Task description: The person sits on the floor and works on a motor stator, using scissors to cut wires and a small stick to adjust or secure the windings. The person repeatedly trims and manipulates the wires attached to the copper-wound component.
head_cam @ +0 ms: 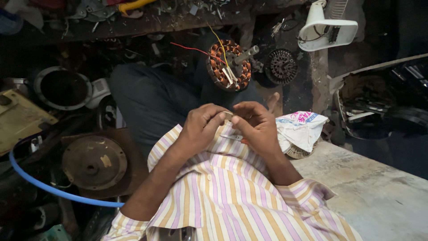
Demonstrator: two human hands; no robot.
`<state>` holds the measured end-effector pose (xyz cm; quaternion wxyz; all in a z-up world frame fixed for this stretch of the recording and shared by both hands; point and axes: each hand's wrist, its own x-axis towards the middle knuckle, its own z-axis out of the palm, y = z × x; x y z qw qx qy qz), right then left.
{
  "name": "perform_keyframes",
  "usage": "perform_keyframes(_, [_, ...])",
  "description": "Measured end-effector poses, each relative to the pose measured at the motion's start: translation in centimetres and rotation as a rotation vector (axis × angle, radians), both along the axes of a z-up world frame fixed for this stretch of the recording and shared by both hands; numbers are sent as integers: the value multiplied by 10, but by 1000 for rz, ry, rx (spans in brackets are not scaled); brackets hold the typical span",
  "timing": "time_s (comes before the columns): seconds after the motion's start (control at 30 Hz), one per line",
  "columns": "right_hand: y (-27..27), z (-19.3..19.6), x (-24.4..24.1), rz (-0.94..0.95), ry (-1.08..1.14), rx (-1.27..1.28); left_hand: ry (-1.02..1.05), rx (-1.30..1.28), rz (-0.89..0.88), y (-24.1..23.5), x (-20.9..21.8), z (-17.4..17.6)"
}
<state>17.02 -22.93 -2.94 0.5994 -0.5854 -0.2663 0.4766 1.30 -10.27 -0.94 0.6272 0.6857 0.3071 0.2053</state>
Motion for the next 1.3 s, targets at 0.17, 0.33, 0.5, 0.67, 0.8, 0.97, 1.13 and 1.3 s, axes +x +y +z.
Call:
perform_keyframes(0.17, [-2,2,-1,-152,-137,-17,34,-141,37,-4,1,-6])
perform_keyframes(0.33, [-3,3,-7,-93,-114,22,-16,-44,54,-7,3,-7])
perform_keyframes(0.5, [3,1,3,-117,-7,-18,-66,3,243,1,-3,-1])
perform_keyframes(0.67, [16,2,24,-135,77,-93,48,-13,401,17,-11,10])
perform_keyframes(0.8, [30,-1,21,-58,36,-70,-118,201,266,9,7,11])
perform_keyframes(0.97, [34,-5,12,7,-75,-27,-44,-85,292,7,16,0])
perform_keyframes(1.13, [25,-6,21,92,62,-66,-2,-88,211,10,7,-6])
perform_keyframes(1.3, [21,-7,21,101,72,-152,-2,-40,174,11,6,-4])
